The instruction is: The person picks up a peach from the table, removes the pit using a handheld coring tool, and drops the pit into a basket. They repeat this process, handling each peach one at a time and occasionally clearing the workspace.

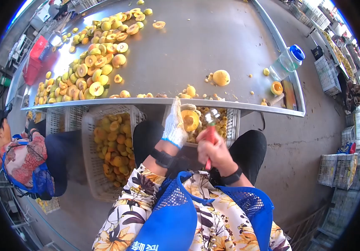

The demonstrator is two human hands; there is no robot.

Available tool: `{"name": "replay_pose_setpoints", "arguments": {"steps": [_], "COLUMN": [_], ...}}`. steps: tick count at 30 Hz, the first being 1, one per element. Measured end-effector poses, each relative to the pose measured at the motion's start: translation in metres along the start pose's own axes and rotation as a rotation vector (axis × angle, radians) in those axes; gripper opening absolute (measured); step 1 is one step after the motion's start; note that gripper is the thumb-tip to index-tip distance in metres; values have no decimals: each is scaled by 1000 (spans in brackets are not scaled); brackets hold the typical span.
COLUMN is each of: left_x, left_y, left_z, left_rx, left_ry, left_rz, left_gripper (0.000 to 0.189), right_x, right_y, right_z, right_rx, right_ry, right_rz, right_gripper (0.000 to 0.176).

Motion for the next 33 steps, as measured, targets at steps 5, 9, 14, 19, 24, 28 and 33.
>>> {"name": "replay_pose_setpoints", "arguments": {"steps": [5, 9, 14, 19, 24, 28, 33], "left_x": [-3, -15, -31, -29, -6, -18, -26], "left_y": [7, 2, -6, 2, 26, 18, 10], "left_z": [8, 12, 10, -1, -25, -12, 10], "left_rx": [73, 120, 337, 356, 196, 8, 157], "left_ry": [-109, -77, -161, -190, 47, 121, 20], "left_rz": [-43, -67, -61, -127, -212, -213, -84], "left_gripper": [59, 61, 56, 45, 35, 36, 46], "right_x": [16, 2, 13, 19, 23, 12, 10], "right_y": [43, 9, -16, -16, -14, -15, 9], "right_z": [6, -17, -13, -12, -11, -18, -33], "right_rx": [-508, -827, -870, -889, -1062, -416, -944], "right_ry": [306, 498, 477, 466, 400, 181, 190], "right_rz": [533, 539, 369, 390, 168, -23, 221], "right_gripper": [9, 21, 32, 27, 27, 20, 26]}}
Point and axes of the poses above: each hand's wrist, its own x-axis towards the middle knuckle, its own y-axis out of the back of the hand, z = x × y, the point moved 4 cm from there along x, towards the middle knuckle, and after that the axes turned 4 degrees about z, right-handed, at the moved point
